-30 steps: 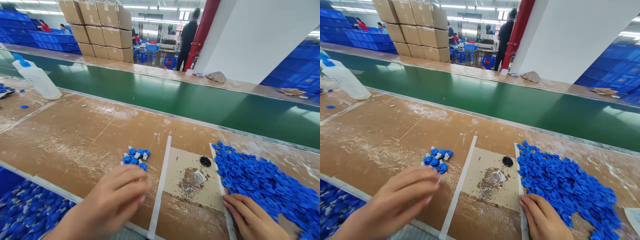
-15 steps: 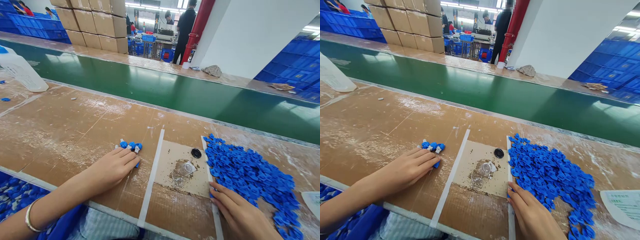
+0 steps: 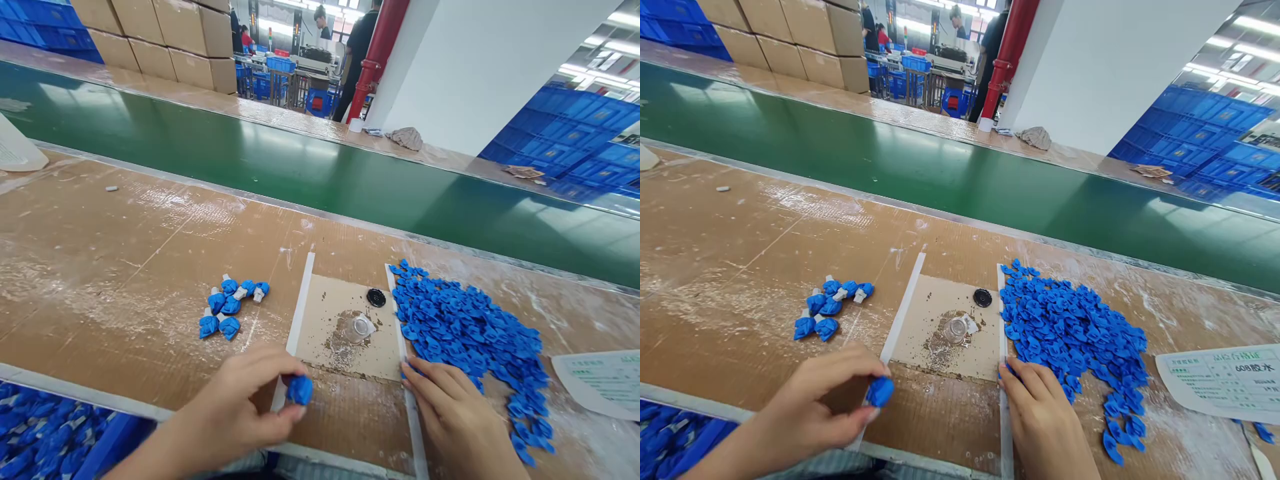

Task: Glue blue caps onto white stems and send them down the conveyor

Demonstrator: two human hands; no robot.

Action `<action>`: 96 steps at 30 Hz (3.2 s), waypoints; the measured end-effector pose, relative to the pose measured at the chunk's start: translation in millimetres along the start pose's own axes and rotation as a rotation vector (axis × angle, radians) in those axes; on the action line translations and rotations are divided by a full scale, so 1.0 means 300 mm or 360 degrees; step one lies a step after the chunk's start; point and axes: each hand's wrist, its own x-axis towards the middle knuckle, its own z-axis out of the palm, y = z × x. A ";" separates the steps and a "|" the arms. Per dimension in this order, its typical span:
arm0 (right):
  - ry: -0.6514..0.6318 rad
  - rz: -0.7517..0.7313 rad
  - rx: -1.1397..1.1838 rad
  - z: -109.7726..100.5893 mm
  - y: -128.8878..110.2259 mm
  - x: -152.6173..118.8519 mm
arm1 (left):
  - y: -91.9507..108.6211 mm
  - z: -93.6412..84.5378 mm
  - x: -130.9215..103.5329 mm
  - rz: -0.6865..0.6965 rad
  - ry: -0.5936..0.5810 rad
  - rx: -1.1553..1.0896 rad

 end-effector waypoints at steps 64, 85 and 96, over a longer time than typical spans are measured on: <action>0.0291 0.0446 0.0116 -0.032 -0.041 0.147 | 0.014 0.113 -0.049 -0.1055 0.0372 -0.1442; -0.0034 0.0539 0.0666 0.011 0.048 0.124 | -0.151 -0.199 -0.119 -0.0064 0.0572 0.1189; 0.0096 -0.0106 0.0258 0.031 0.053 0.087 | -0.183 -0.204 -0.109 0.0237 0.0019 0.1267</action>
